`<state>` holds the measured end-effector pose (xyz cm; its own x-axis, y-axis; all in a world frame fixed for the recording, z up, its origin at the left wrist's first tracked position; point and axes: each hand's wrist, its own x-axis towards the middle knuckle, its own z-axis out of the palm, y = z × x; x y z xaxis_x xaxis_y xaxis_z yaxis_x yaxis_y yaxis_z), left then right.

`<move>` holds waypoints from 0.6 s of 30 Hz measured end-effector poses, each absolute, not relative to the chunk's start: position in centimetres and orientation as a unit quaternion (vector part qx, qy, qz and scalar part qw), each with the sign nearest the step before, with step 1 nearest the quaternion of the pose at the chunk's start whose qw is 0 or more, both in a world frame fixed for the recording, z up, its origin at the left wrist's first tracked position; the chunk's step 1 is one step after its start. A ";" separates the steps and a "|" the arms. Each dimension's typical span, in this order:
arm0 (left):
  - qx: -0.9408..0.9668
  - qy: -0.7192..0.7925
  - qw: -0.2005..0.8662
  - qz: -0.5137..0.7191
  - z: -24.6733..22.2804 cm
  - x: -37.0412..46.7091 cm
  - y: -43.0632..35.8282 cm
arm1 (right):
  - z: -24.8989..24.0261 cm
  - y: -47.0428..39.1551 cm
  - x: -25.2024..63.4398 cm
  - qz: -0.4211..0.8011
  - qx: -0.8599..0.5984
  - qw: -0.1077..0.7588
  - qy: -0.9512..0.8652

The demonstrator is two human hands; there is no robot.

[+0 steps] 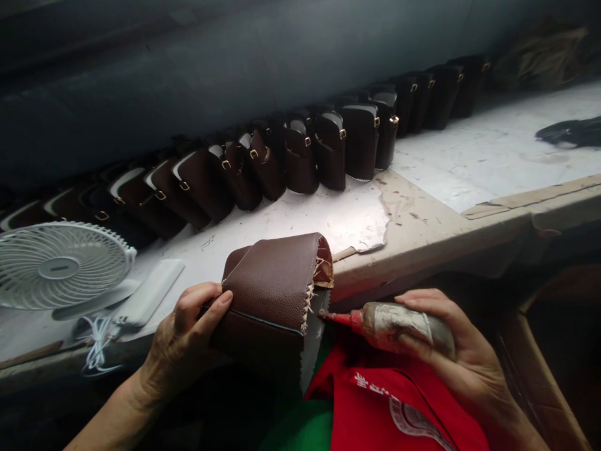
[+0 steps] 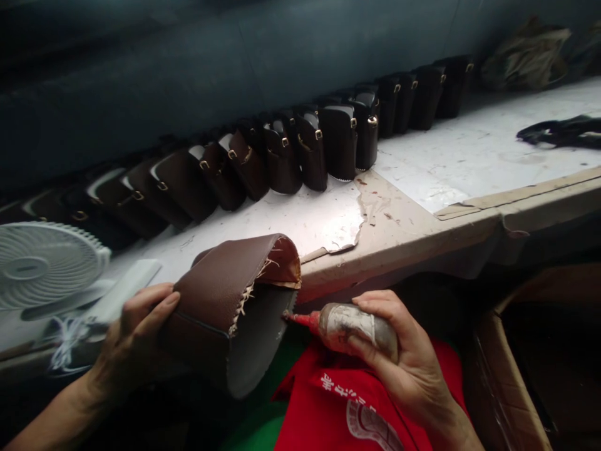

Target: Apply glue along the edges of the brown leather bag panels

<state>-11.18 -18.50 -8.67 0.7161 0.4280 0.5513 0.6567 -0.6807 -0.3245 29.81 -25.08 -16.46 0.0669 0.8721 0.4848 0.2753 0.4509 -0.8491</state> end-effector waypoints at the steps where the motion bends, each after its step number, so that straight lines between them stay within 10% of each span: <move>1: -0.889 -0.303 0.262 -0.222 -8.7 -11.1 -18.5 | -16.5 -25.1 29.8 0.246 -0.462 0.573 -0.631; 18: -0.873 -0.331 0.263 -0.245 -10.2 -10.8 -18.8 | -16.5 -25.2 30.1 0.233 -0.457 0.555 -0.655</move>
<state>-10.85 -18.76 -10.23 0.6615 0.4483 0.6012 0.7060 -0.6426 -0.2977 30.10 -25.24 -16.49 0.0336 0.8573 0.5137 0.3411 0.4733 -0.8122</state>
